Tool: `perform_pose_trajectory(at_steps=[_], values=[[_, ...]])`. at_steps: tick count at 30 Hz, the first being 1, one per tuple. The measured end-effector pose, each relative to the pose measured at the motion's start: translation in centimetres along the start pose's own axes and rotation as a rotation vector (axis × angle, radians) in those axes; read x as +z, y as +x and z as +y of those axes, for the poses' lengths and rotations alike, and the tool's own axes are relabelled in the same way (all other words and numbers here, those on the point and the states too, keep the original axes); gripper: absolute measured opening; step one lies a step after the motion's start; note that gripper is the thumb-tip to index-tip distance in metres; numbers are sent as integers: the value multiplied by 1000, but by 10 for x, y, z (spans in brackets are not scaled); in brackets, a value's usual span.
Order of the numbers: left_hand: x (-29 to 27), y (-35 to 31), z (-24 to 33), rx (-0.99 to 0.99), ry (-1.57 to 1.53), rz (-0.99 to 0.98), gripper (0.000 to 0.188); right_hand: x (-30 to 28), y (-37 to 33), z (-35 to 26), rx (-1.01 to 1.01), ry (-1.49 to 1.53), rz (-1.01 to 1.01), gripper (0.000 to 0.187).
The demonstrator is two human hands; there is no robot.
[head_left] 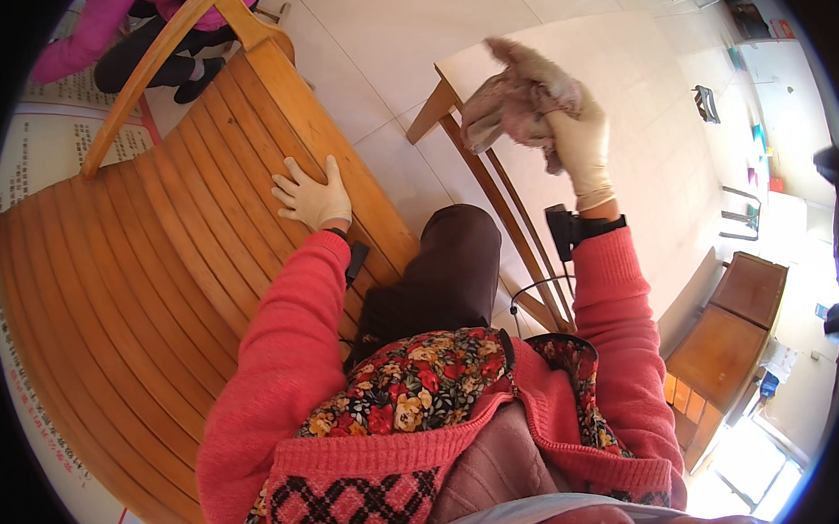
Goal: The person wipes the surface of a light-colored table with a cloth held in gloved hands. They move the cloth across the tabletop in repeated strokes, covering different areas of the surface.
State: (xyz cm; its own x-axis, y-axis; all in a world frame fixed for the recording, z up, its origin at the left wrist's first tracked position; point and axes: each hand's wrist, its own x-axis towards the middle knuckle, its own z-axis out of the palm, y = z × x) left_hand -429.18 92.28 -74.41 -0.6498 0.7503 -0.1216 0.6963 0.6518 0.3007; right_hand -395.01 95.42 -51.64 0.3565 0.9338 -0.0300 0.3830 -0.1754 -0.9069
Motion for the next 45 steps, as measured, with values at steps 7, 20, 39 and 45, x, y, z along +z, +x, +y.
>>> perform_pose_trajectory(at_steps=[7,20,39,45], values=[[7,2,-3,0,10,10,94,-32,-16,57,-287,-316,-207,51],[6,2,-3,15,14,11,94,41,-19,66,-517,-914,-312,55],[5,2,-4,13,8,0,93,6,-75,86,-393,-769,-250,52],[3,1,-4,15,2,9,92,-66,-166,116,-262,-807,-187,54]])
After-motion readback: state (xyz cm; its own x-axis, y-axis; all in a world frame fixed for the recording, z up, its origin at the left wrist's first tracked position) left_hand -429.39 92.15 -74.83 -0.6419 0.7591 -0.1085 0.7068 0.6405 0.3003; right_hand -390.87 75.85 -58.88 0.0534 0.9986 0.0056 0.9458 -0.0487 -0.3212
